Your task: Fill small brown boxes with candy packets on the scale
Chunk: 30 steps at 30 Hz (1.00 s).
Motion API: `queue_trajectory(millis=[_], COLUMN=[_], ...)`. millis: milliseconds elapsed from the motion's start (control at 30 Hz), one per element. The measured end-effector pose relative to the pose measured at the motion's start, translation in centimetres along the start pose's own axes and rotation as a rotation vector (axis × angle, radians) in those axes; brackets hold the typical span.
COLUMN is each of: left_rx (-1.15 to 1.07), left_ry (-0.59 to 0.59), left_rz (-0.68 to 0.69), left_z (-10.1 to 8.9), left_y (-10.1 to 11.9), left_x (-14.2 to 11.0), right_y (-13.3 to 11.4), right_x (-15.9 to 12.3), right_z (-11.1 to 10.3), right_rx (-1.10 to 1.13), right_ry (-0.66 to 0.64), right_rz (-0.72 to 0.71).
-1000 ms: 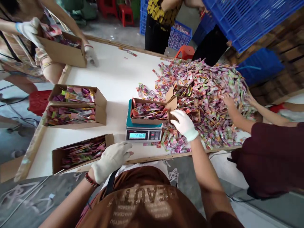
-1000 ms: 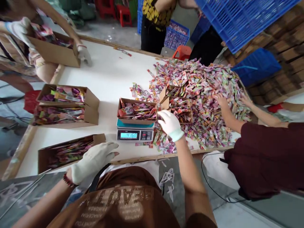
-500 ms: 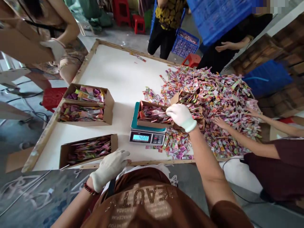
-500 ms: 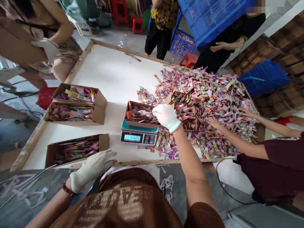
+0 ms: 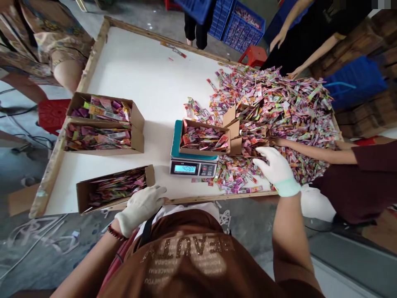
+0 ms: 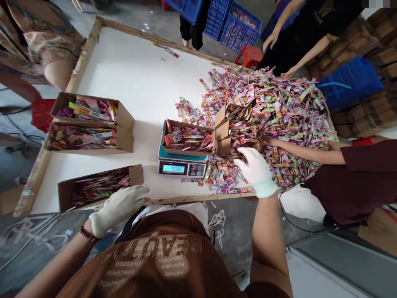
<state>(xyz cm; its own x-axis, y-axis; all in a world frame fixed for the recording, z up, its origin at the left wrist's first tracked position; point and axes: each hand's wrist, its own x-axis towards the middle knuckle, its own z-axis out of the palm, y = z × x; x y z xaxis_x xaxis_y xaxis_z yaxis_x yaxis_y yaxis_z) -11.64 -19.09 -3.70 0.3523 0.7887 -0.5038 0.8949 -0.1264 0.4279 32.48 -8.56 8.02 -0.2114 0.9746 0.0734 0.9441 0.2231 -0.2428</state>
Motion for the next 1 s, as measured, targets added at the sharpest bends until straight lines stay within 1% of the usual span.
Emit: queue_trajectory(millis=[67,133,200,300,367,400,467,533,567,600,633,667,733,833,933,967,1000], left_rx=[0.026,0.04,0.039,0.024,0.013,0.01,0.009,0.0,-0.008,-0.012,-0.013,-0.01,0.003,0.022,0.021,0.018,0.017], left_ry=[-0.035,-0.074,-0.087,-0.081,-0.079,-0.079,-0.084,-0.063,-0.042,-0.018,0.003,0.019,0.03,0.022,0.021,0.026,0.04], left_rz=[-0.015,-0.033,-0.059,-0.098,-0.115,-0.121,-0.126,-0.118,-0.111,-0.109,-0.112,-0.121,-0.141,-0.13,-0.105,-0.106,-0.115], left_z=[-0.3,-0.7,-1.0,-1.1,-1.1,-1.0,-1.0,-0.9,-0.8,-0.7,-0.7,-0.6,-0.7,-1.0,-1.2,-1.1,-0.9], left_y=[0.2,0.4,0.5,0.4,0.4,0.5,0.5,0.4,0.2,-0.1,-0.4,-0.8,-1.5,-1.9,-2.2,-2.5,-3.0], left_x=[-0.1,-0.4,-0.7,-1.3,-1.6,-1.7,-1.8,-1.8,-1.9,-1.9,-1.9,-1.8,-1.6,-1.0,-0.5,-0.5,-0.7], right_y=[-2.4,-4.6,-6.3,-7.7,-8.6,-9.1,-10.1,-11.0,-11.3,-11.4,-11.4,-11.3,-10.7,-9.2,-7.1,-6.2,-5.2], right_x=[1.5,3.2,4.8,7.3,9.2,10.1,12.0,13.4,13.9,14.1,14.1,13.9,12.9,10.4,7.5,6.6,5.6], right_z=[1.1,2.0,2.6,3.6,4.7,5.4,7.1,8.8,9.3,9.6,9.6,9.3,7.8,4.2,0.6,-0.3,-0.9], right_rx=[0.041,0.04,0.009,-0.054,-0.094,-0.11,-0.127,-0.112,-0.081,-0.03,0.044,0.136,0.332,0.522,0.529,0.493,0.44], right_ry=[-0.005,-0.054,-0.118,-0.173,-0.22,-0.266,-0.406,-0.524,-0.547,-0.541,-0.505,-0.448,-0.312,-0.108,0.068,0.1,0.103], right_rz=[-0.096,-0.178,-0.239,-0.298,-0.339,-0.363,-0.412,-0.442,-0.449,-0.446,-0.432,-0.403,-0.294,-0.098,0.005,0.027,0.05])
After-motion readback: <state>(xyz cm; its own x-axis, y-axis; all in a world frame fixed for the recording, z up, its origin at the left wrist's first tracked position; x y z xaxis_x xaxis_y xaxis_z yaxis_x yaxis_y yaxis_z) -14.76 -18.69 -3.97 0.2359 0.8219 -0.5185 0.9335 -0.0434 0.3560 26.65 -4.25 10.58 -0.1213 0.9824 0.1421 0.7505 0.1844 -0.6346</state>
